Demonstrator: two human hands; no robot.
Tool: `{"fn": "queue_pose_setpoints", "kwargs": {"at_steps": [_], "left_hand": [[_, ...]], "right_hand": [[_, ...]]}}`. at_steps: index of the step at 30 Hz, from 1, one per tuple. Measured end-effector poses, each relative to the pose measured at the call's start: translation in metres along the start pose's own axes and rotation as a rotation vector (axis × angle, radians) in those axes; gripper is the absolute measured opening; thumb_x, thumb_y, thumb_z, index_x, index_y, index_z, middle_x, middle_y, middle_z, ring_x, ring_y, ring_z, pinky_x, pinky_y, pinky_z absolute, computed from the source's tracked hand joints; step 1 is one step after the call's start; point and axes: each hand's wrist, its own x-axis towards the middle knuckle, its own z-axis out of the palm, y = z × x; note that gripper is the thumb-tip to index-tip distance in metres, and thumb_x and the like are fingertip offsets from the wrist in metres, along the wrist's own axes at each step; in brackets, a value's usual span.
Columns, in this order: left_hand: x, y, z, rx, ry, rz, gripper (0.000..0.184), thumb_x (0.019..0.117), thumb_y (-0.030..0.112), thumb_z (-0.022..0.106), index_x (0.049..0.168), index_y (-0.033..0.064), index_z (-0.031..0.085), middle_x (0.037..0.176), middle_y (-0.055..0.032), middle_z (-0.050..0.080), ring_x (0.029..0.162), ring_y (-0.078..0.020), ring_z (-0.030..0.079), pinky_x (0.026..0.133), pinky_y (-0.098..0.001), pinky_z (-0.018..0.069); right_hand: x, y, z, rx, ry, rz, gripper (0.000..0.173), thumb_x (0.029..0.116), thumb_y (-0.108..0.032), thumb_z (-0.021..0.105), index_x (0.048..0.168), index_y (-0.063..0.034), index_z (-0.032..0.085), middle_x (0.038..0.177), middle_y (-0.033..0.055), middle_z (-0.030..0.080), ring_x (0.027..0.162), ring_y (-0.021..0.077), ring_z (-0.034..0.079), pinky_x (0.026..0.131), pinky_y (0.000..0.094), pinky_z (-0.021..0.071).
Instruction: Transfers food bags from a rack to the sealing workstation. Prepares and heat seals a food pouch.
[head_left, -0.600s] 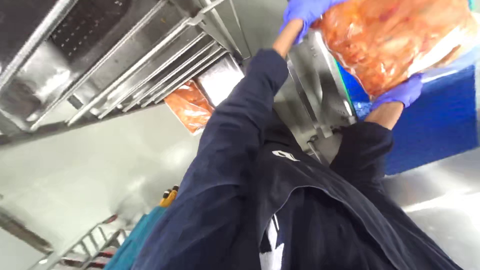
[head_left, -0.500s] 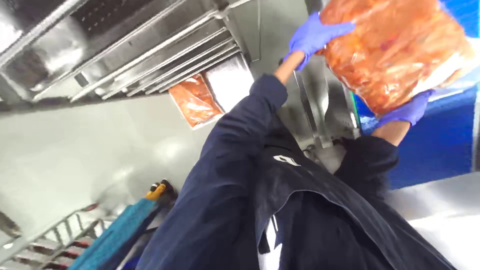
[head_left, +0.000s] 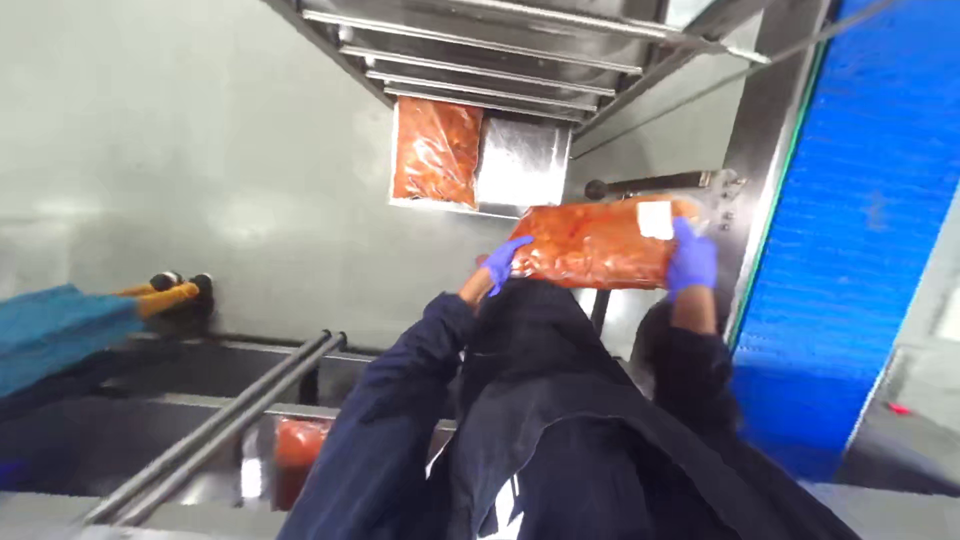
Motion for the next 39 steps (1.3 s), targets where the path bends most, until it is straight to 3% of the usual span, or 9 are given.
{"fn": "queue_pose_setpoints", "kwargs": {"at_steps": [6,11,15,21,28,30,33,35,39], "left_hand": [[-0.006,-0.061,-0.091,-0.341,0.317,0.004,0.038,0.104,0.034,0.053,0.13,0.0069,0.06,0.112,-0.011,0.069,0.098,-0.0197,0.068,0.083,-0.0396,0.058],[0.044,-0.062,-0.074,-0.626,0.572,0.202,0.043,0.1027,0.034,0.059,0.13,0.0004,0.061,0.12,-0.0166,0.069,0.109,-0.0245,0.067,0.094,-0.0444,0.0565],[0.084,-0.036,-0.033,-0.768,0.684,0.261,0.046,0.1007,0.029,0.064,0.135,-0.0011,0.057,0.122,-0.0181,0.068,0.111,-0.0242,0.068,0.096,-0.0439,0.057],[0.115,-0.058,-0.005,-0.852,0.563,0.17,0.047,0.0957,0.022,0.071,0.134,-0.0009,0.057,0.119,-0.0163,0.07,0.107,-0.022,0.069,0.093,-0.04,0.058],[0.177,-0.089,-0.073,-1.112,0.433,0.438,0.045,0.1081,0.028,0.048,0.147,0.0061,0.043,0.129,-0.0146,0.065,0.115,-0.022,0.065,0.097,-0.0431,0.0566],[0.173,-0.079,-0.076,-1.109,0.414,0.353,0.036,0.1076,0.023,0.049,0.139,0.0056,0.051,0.12,-0.0122,0.069,0.108,-0.0195,0.068,0.092,-0.0394,0.0584],[0.155,-0.066,-0.06,-1.086,0.431,0.373,0.034,0.1052,0.019,0.052,0.135,0.0027,0.053,0.116,-0.0121,0.07,0.104,-0.0187,0.07,0.09,-0.0382,0.0596],[0.144,-0.054,-0.046,-1.067,0.489,0.39,0.037,0.1002,0.016,0.059,0.133,0.0007,0.054,0.114,-0.0124,0.071,0.103,-0.019,0.07,0.088,-0.0386,0.0604],[0.138,-0.034,-0.028,-1.049,0.536,0.381,0.063,0.0869,0.014,0.074,0.141,-0.0008,0.045,0.121,-0.0166,0.068,0.108,-0.0222,0.069,0.092,-0.0408,0.0597]], "right_hand": [[0.017,-0.011,0.147,-0.357,-0.407,-0.115,0.047,0.1027,-0.044,0.057,0.118,-0.0009,0.067,0.115,0.0187,0.067,0.109,0.028,0.064,0.095,0.0516,0.0507],[0.094,-0.044,0.253,-0.579,-0.599,-0.366,0.057,0.1005,-0.058,0.053,0.103,-0.0035,0.069,0.099,0.0199,0.068,0.095,0.0334,0.066,0.083,0.0588,0.0516],[0.153,-0.053,0.305,-0.79,-0.666,-0.47,0.066,0.0997,-0.065,0.048,0.115,-0.0044,0.068,0.111,0.024,0.068,0.105,0.0407,0.065,0.086,0.0645,0.0504],[0.195,-0.023,0.308,-0.79,-0.585,-0.486,0.062,0.0983,-0.065,0.052,0.114,-0.0067,0.069,0.105,0.0209,0.069,0.097,0.0374,0.067,0.082,0.0608,0.0526],[0.219,-0.013,0.321,-0.768,-0.43,-0.611,0.05,0.1034,-0.047,0.056,0.096,0.0002,0.071,0.088,0.0206,0.069,0.086,0.0349,0.066,0.081,0.0575,0.0505],[0.216,-0.01,0.315,-0.745,-0.362,-0.698,0.044,0.1015,-0.04,0.061,0.114,0.0019,0.07,0.112,0.0247,0.07,0.109,0.0379,0.065,0.098,0.0564,0.0485],[0.189,0.019,0.285,-0.572,-0.202,-0.693,0.076,0.0928,-0.032,0.073,0.149,0.0084,0.042,0.151,0.0319,0.043,0.144,0.0421,0.039,0.122,0.0484,0.0315],[0.154,0.056,0.268,-0.444,-0.197,-0.44,0.086,0.0934,-0.031,0.074,0.156,0.0059,0.028,0.157,0.029,0.037,0.147,0.0347,0.038,0.121,0.0428,0.0335],[0.102,0.081,0.293,-0.166,-0.419,-0.027,0.07,0.0993,-0.032,0.065,0.155,-0.0034,0.033,0.149,0.0189,0.05,0.133,0.0238,0.053,0.11,0.0426,0.0469]]}}
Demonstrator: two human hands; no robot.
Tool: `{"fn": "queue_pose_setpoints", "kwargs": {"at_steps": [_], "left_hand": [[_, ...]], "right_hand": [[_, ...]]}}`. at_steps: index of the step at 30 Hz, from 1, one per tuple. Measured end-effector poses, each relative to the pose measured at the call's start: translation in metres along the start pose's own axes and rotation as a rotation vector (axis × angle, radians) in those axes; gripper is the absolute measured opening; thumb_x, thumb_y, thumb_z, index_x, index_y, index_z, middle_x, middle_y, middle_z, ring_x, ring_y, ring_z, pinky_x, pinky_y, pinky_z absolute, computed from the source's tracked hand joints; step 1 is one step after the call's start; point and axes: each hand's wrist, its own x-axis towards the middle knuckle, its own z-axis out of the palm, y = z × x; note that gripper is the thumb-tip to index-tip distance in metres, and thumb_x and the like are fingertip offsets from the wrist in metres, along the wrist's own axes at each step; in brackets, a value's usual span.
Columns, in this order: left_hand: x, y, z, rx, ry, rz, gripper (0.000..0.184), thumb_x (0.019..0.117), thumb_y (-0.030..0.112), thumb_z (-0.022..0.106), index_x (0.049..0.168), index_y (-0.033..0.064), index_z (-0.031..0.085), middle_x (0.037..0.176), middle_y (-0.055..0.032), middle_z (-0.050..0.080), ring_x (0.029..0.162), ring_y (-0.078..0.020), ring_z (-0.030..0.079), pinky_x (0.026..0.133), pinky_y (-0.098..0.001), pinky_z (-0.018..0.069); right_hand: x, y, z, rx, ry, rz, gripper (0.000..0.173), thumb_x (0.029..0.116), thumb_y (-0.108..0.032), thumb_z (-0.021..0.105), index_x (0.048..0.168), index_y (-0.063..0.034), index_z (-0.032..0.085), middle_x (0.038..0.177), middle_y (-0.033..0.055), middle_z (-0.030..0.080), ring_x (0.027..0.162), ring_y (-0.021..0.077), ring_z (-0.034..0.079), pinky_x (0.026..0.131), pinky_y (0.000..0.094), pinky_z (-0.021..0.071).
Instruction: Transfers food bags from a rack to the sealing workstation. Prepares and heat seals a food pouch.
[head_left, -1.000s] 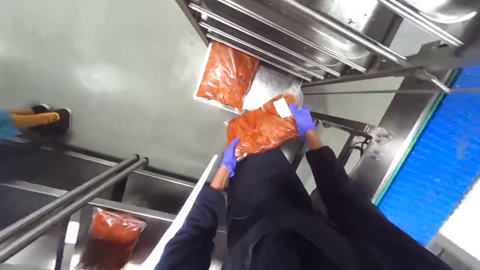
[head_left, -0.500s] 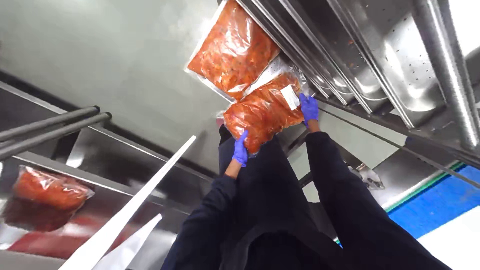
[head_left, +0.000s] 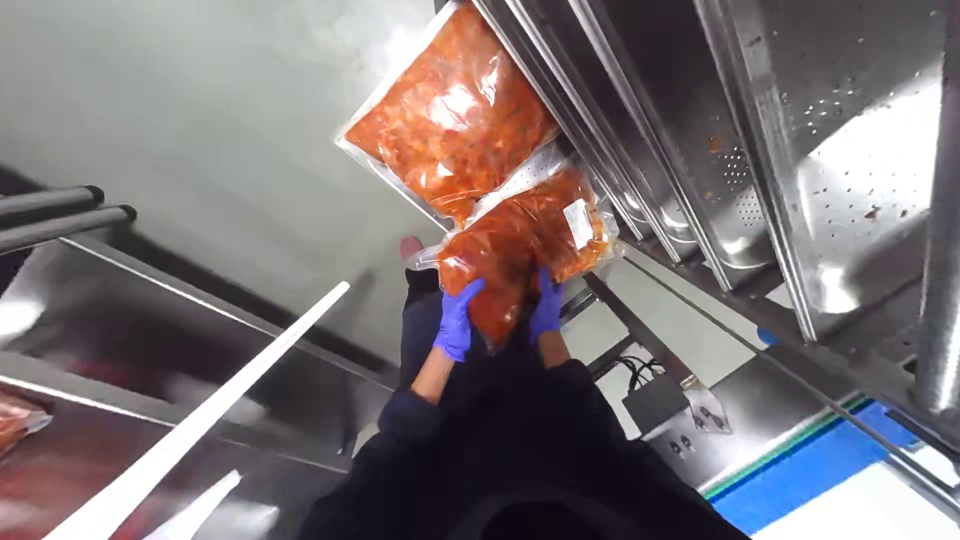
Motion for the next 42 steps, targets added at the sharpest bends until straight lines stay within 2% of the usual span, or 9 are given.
{"fn": "queue_pose_setpoints", "kwargs": {"at_steps": [6,14,20,23,25,29,33,37,42], "left_hand": [[0.04,0.004,0.057,-0.018,-0.095,-0.044,0.052,0.0937,0.01,0.07,0.14,-0.0011,0.048,0.123,-0.0158,0.067,0.111,-0.0217,0.067,0.095,-0.041,0.0581],[0.101,-0.017,0.107,0.106,-0.258,-0.077,0.048,0.0945,0.016,0.072,0.135,-0.0012,0.054,0.122,-0.017,0.067,0.11,-0.0212,0.066,0.097,-0.0406,0.0564],[0.064,0.042,0.061,0.938,-0.167,-0.098,0.061,0.0977,0.062,0.056,0.122,0.0078,0.07,0.119,-0.0158,0.071,0.116,-0.0306,0.066,0.102,-0.0577,0.0489],[0.069,0.054,0.004,0.667,0.286,0.321,0.042,0.0987,0.04,0.065,0.114,0.0006,0.067,0.101,-0.011,0.071,0.096,-0.0183,0.068,0.09,-0.0408,0.0548],[0.113,0.034,-0.023,0.44,0.31,0.538,0.047,0.1044,0.025,0.054,0.137,-0.0085,0.051,0.127,-0.02,0.063,0.118,-0.018,0.062,0.104,-0.0328,0.0497],[0.164,0.016,0.012,0.306,0.159,0.389,0.048,0.1107,0.019,0.03,0.141,-0.0153,0.045,0.136,-0.0322,0.055,0.128,-0.0296,0.056,0.111,-0.0416,0.0419],[0.162,0.01,0.041,-0.128,0.068,0.402,0.056,0.1113,0.034,0.018,0.141,-0.0068,0.043,0.126,-0.012,0.062,0.112,-0.0072,0.061,0.1,-0.0296,0.0517],[0.175,0.002,0.068,-0.255,0.038,0.429,0.048,0.1084,0.032,0.029,0.131,-0.0057,0.048,0.113,-0.0056,0.065,0.102,-0.0041,0.063,0.093,-0.0276,0.0548],[0.184,0.019,0.118,-0.091,0.136,0.329,0.049,0.107,0.026,0.039,0.139,-0.0104,0.044,0.125,-0.0212,0.059,0.112,-0.0158,0.059,0.1,-0.0329,0.0488]], "right_hand": [[0.07,-0.066,0.017,0.07,0.056,-0.275,0.051,0.0968,-0.015,0.068,0.141,0.0032,0.049,0.131,0.0183,0.062,0.119,0.0189,0.062,0.103,0.036,0.0527],[0.129,-0.086,0.009,-0.175,0.135,-0.452,0.075,0.1063,-0.03,0.054,0.161,0.0017,0.014,0.161,0.0238,0.033,0.149,0.0231,0.037,0.122,0.035,0.0331],[0.065,-0.056,0.01,-0.293,0.197,-0.509,0.084,0.0982,-0.028,0.067,0.16,0.0037,0.02,0.161,0.027,0.031,0.149,0.0304,0.035,0.122,0.0394,0.0321],[0.042,-0.064,0.012,-0.342,0.187,-0.773,0.079,0.0906,-0.018,0.072,0.152,0.0117,0.032,0.157,0.0317,0.035,0.148,0.0345,0.036,0.121,0.0392,0.0319],[0.047,-0.081,0.019,-0.397,0.183,-0.915,0.07,0.0906,-0.02,0.069,0.145,0.0147,0.042,0.154,0.033,0.04,0.148,0.0382,0.036,0.123,0.0415,0.0305],[0.085,-0.129,0.051,-0.521,0.231,-1.086,0.044,0.0922,-0.016,0.067,0.127,0.0108,0.064,0.14,0.0301,0.057,0.137,0.0418,0.05,0.118,0.0467,0.0373],[0.105,-0.166,0.062,-0.697,0.291,-1.018,0.033,0.095,-0.009,0.062,0.123,0.0063,0.07,0.127,0.0263,0.067,0.125,0.04,0.062,0.11,0.0497,0.0445],[0.114,-0.171,0.059,-0.744,0.322,-1.107,0.033,0.0899,-0.001,0.061,0.119,0.0086,0.071,0.122,0.0298,0.068,0.12,0.0432,0.064,0.107,0.0511,0.0465],[0.114,-0.175,0.056,-0.799,0.296,-1.101,0.033,0.0862,0.0,0.063,0.116,0.0102,0.071,0.12,0.0298,0.069,0.116,0.0412,0.065,0.104,0.0495,0.0486]]}}
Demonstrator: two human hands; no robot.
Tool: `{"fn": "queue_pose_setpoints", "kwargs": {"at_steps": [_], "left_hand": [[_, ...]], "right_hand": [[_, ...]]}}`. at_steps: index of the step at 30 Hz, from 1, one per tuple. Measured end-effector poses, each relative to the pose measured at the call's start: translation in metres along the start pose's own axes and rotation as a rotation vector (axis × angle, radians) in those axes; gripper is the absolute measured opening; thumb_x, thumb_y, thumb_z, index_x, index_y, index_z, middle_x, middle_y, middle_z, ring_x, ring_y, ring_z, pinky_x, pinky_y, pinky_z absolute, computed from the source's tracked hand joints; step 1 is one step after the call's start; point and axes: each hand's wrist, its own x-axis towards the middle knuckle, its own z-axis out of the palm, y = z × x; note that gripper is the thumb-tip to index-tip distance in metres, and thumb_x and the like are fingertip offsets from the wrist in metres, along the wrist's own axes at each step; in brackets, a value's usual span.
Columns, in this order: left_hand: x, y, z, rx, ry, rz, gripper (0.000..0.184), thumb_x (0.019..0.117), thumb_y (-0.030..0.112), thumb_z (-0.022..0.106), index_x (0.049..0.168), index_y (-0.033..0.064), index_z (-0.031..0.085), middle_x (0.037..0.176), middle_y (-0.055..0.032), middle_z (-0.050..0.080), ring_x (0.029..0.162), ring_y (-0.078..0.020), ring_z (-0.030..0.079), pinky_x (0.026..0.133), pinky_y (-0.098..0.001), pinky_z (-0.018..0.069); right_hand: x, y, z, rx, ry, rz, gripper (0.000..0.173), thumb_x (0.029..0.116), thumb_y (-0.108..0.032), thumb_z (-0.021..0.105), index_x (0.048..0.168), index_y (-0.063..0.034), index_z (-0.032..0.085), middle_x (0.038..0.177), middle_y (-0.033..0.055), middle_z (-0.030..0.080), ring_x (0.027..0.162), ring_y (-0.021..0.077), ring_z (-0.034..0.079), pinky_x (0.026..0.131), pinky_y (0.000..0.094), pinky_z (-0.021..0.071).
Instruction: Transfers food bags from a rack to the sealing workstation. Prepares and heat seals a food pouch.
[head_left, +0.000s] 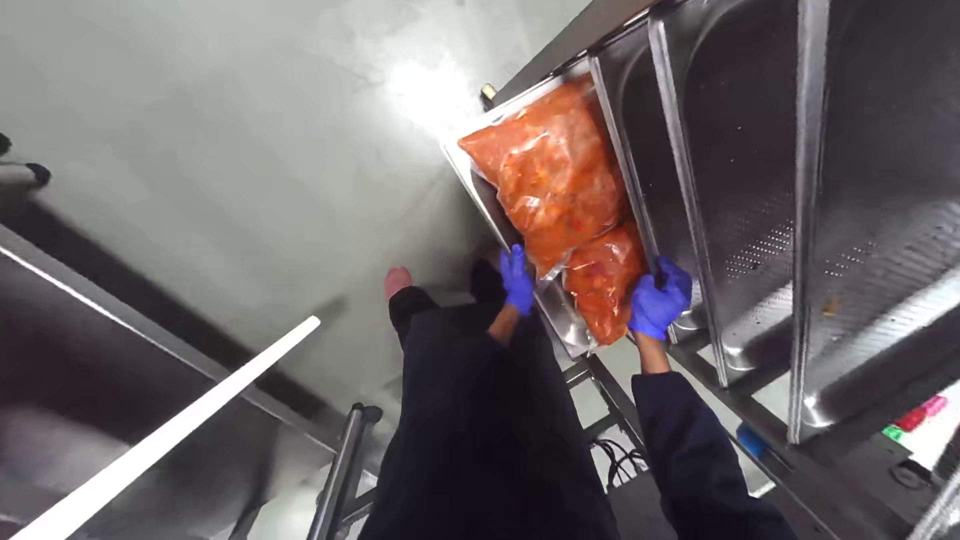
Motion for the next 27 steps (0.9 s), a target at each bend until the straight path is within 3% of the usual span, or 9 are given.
{"fn": "queue_pose_setpoints", "kwargs": {"at_steps": [2,4,6,11,16,19,21,24,27], "left_hand": [[0.006,-0.002,0.025,0.005,-0.016,0.02,0.061,0.1056,0.026,0.045,0.155,-0.0056,0.03,0.152,-0.0258,0.045,0.138,-0.025,0.047,0.116,-0.0381,0.0386],[0.017,-0.012,0.05,0.012,-0.046,0.145,0.074,0.1023,0.029,0.05,0.161,-0.0009,0.018,0.167,-0.0239,0.02,0.155,-0.0291,0.023,0.126,-0.0404,0.023],[0.023,-0.02,0.079,0.064,-0.011,0.264,0.078,0.0977,0.034,0.055,0.16,0.0003,0.023,0.169,-0.022,0.012,0.158,-0.0335,0.01,0.128,-0.0456,0.0142],[0.03,-0.02,0.144,0.34,0.021,0.383,0.07,0.0997,0.039,0.056,0.159,0.0077,0.034,0.171,-0.017,0.007,0.158,-0.0381,0.001,0.126,-0.0569,0.0019],[0.029,-0.011,0.164,0.612,-0.025,0.368,0.075,0.1024,0.048,0.05,0.165,0.0199,0.02,0.172,-0.0167,0.001,0.158,-0.0389,-0.003,0.123,-0.0656,0.0017],[0.023,0.008,0.139,0.705,-0.128,0.333,0.086,0.0947,0.022,0.063,0.165,0.0103,0.014,0.17,-0.0239,-0.001,0.157,-0.0433,-0.001,0.122,-0.0667,0.0072],[0.023,0.007,0.1,0.668,-0.2,0.311,0.076,0.0975,0.012,0.06,0.162,0.0042,0.021,0.17,-0.0236,0.007,0.157,-0.0403,0.007,0.125,-0.0588,0.0118],[0.024,-0.003,0.01,0.566,-0.232,0.31,0.056,0.1062,0.031,0.048,0.155,0.0044,0.041,0.165,-0.0229,0.028,0.154,-0.0355,0.026,0.125,-0.0486,0.0264],[0.011,0.004,-0.088,0.615,-0.183,0.172,0.056,0.1097,0.039,0.037,0.152,0.0037,0.046,0.163,-0.0229,0.033,0.153,-0.0367,0.026,0.125,-0.0498,0.0252]], "right_hand": [[0.002,-0.001,0.0,-0.008,0.0,-0.008,0.032,0.0855,0.001,0.063,0.115,0.011,0.071,0.118,0.0299,0.069,0.115,0.0403,0.065,0.103,0.0492,0.0488],[0.002,-0.001,0.001,-0.011,-0.001,-0.017,0.032,0.085,0.002,0.063,0.114,0.0116,0.07,0.117,0.0301,0.069,0.114,0.0398,0.066,0.102,0.0489,0.0493],[0.002,0.001,0.002,-0.024,0.001,-0.023,0.031,0.0842,0.001,0.064,0.113,0.0112,0.071,0.117,0.0303,0.069,0.113,0.0408,0.065,0.101,0.0504,0.0494],[0.006,-0.002,0.008,-0.08,0.04,-0.019,0.026,0.0871,0.002,0.063,0.11,0.0095,0.073,0.113,0.0294,0.07,0.11,0.0431,0.067,0.097,0.0529,0.0511],[-0.005,0.009,0.012,-0.054,0.095,-0.074,0.02,0.0859,0.002,0.062,0.099,0.0079,0.075,0.1,0.0274,0.072,0.097,0.0398,0.07,0.088,0.0515,0.0541],[-0.04,0.0,0.015,-0.005,0.088,-0.123,0.017,0.0824,0.003,0.064,0.095,0.0081,0.075,0.096,0.0276,0.071,0.095,0.0415,0.069,0.085,0.0518,0.0549],[-0.068,-0.009,0.02,0.046,0.104,-0.14,0.018,0.0793,0.003,0.064,0.093,0.0072,0.075,0.094,0.0262,0.071,0.092,0.0408,0.069,0.082,0.0507,0.0558],[-0.107,-0.025,0.022,0.071,0.091,-0.095,0.018,0.0815,0.001,0.063,0.094,0.0042,0.076,0.095,0.0233,0.073,0.092,0.0395,0.07,0.083,0.0506,0.0563],[-0.139,-0.043,0.023,0.107,0.046,-0.033,0.021,0.081,0.002,0.063,0.097,0.0039,0.077,0.098,0.0238,0.073,0.095,0.0406,0.07,0.086,0.0531,0.0557]]}}
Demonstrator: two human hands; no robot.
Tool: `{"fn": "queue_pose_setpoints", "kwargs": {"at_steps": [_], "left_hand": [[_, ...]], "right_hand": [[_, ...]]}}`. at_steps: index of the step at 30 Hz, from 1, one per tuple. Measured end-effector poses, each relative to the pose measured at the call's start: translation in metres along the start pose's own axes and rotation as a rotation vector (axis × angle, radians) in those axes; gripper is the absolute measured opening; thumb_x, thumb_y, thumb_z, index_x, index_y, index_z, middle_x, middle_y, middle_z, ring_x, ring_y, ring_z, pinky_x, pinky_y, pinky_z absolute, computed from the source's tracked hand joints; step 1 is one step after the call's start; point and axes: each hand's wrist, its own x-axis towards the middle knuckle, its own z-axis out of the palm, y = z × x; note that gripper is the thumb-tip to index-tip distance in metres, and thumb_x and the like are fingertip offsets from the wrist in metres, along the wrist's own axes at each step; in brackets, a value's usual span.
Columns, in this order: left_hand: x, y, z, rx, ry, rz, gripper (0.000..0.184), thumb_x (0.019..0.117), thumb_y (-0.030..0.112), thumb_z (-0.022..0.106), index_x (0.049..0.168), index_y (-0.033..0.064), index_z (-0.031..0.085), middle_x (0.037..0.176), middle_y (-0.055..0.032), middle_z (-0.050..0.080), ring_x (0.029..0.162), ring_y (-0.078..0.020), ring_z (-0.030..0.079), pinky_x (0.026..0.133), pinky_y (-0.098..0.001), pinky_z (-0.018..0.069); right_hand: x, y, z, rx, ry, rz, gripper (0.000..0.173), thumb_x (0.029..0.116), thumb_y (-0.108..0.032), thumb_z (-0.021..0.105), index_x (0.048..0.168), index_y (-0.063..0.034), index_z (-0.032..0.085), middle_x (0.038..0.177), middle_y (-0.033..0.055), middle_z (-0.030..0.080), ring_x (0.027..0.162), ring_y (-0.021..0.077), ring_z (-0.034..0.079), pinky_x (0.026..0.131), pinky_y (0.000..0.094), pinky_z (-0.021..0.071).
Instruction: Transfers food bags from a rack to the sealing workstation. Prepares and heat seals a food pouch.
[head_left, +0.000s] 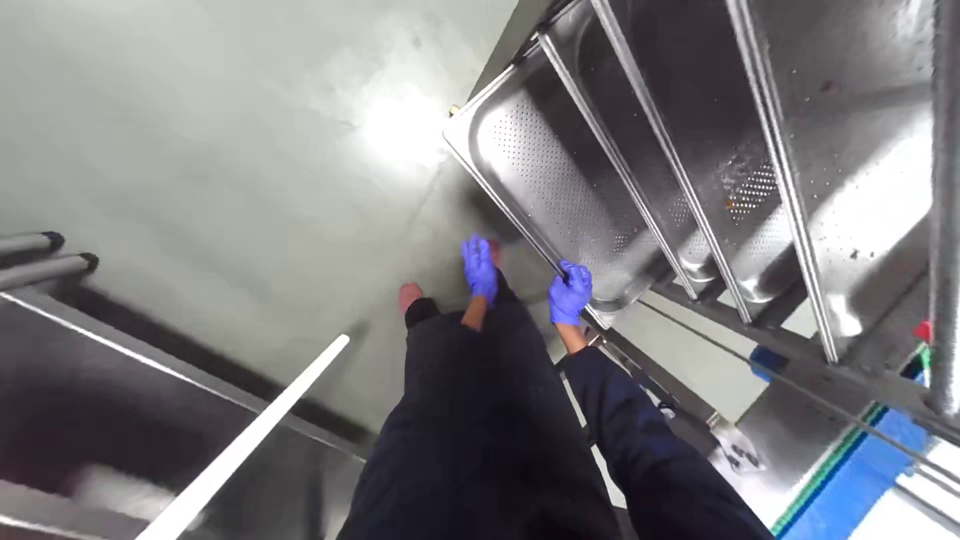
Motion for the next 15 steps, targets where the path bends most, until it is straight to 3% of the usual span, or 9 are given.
{"fn": "queue_pose_setpoints", "kwargs": {"at_steps": [2,5,9,12,15], "left_hand": [[-0.023,-0.009,-0.057,0.063,0.017,-0.083,0.057,0.1112,0.039,0.033,0.152,0.0003,0.044,0.16,-0.0239,0.037,0.153,-0.0376,0.027,0.126,-0.0497,0.0228],[-0.051,-0.008,-0.129,0.112,0.11,-0.176,0.06,0.1113,0.042,0.03,0.15,0.0,0.046,0.156,-0.023,0.043,0.149,-0.0333,0.037,0.124,-0.0478,0.028],[-0.087,0.022,-0.22,0.14,0.245,-0.174,0.055,0.1115,0.039,0.032,0.144,0.0005,0.053,0.146,-0.0228,0.053,0.14,-0.0333,0.047,0.118,-0.0497,0.0371],[-0.12,0.06,-0.292,-0.029,0.375,-0.183,0.051,0.1107,0.037,0.038,0.144,0.002,0.053,0.148,-0.0214,0.052,0.141,-0.0322,0.047,0.118,-0.0495,0.0376],[-0.156,0.09,-0.362,-0.125,0.43,-0.217,0.052,0.1114,0.039,0.036,0.147,0.004,0.052,0.152,-0.0195,0.049,0.145,-0.031,0.043,0.121,-0.0487,0.0337]], "right_hand": [[-0.018,-0.011,0.003,0.006,-0.021,0.017,0.022,0.0819,0.003,0.063,0.099,0.0035,0.077,0.101,0.0238,0.073,0.098,0.0406,0.07,0.088,0.0536,0.0556],[-0.036,-0.028,0.0,-0.022,-0.103,0.051,0.025,0.0848,0.001,0.063,0.107,0.0048,0.074,0.11,0.026,0.071,0.107,0.0441,0.067,0.096,0.0569,0.0518],[-0.054,-0.05,-0.023,-0.08,-0.246,0.078,0.061,0.0842,-0.019,0.074,0.139,0.0015,0.057,0.145,0.0275,0.053,0.137,0.0455,0.048,0.115,0.0582,0.0372],[-0.056,-0.088,-0.043,0.04,-0.27,-0.106,0.078,0.0816,-0.024,0.077,0.146,0.0066,0.047,0.153,0.0317,0.043,0.144,0.0481,0.038,0.12,0.0565,0.0307],[-0.049,-0.134,-0.065,0.217,-0.318,-0.393,0.08,0.0813,-0.027,0.073,0.145,0.0123,0.045,0.153,0.0345,0.041,0.146,0.0501,0.035,0.122,0.0543,0.0265]]}}
